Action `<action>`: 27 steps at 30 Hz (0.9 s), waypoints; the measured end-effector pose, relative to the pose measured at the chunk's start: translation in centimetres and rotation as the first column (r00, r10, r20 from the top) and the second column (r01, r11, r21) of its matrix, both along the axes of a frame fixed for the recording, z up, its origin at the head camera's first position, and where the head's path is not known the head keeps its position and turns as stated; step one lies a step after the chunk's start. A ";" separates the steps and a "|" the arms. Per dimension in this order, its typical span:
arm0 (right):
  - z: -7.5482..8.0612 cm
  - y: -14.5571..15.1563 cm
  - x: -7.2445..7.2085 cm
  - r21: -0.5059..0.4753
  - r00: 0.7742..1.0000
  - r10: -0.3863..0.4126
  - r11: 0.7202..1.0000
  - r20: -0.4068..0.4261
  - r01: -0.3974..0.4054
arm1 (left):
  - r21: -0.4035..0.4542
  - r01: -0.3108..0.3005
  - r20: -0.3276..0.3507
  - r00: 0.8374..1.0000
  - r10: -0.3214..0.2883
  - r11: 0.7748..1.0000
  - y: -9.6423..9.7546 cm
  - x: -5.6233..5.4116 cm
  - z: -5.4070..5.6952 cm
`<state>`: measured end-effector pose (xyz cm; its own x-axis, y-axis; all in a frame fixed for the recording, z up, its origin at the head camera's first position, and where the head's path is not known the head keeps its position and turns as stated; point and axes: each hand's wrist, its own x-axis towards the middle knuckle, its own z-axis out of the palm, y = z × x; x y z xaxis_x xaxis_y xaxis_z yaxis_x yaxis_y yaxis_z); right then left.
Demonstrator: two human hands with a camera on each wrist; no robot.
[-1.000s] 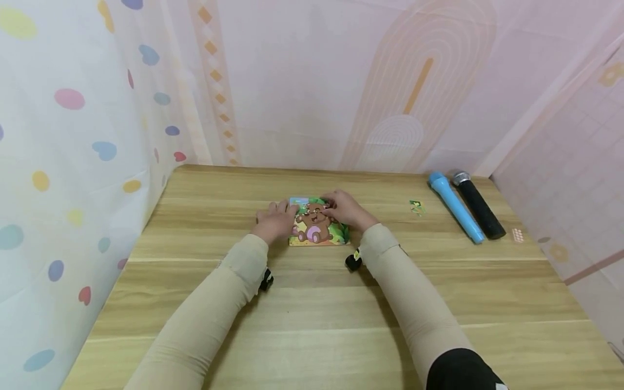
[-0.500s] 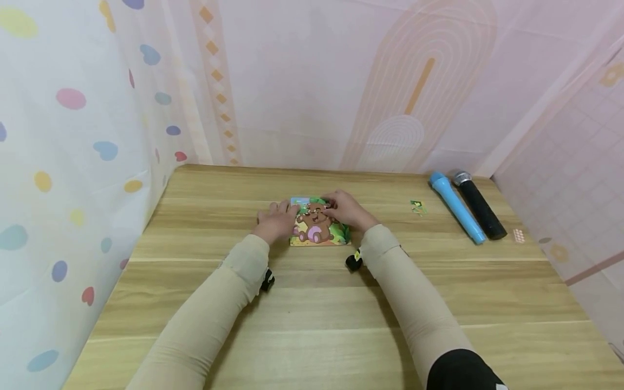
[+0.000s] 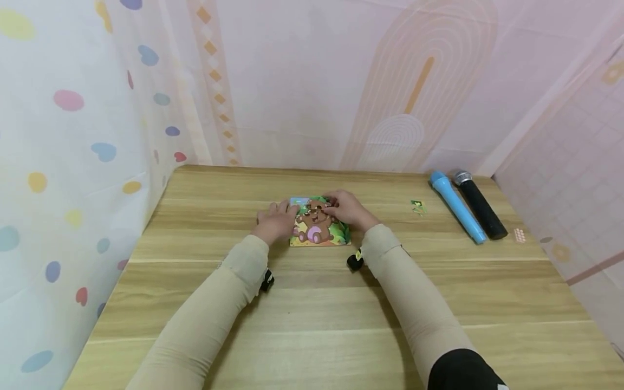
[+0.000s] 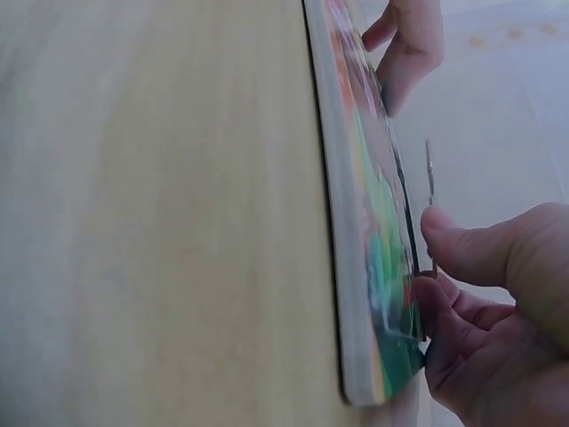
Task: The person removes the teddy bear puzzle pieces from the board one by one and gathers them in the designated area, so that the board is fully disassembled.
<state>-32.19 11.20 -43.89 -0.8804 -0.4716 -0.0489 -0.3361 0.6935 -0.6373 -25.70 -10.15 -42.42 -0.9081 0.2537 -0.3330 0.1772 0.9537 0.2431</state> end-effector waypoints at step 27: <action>1.1 7.7 -1.1 0.030 0.991 -0.133 0.991 -0.035 0.134 | 0.005 -0.011 0.012 1.000 0.011 1.000 -1.3 0.1 0.4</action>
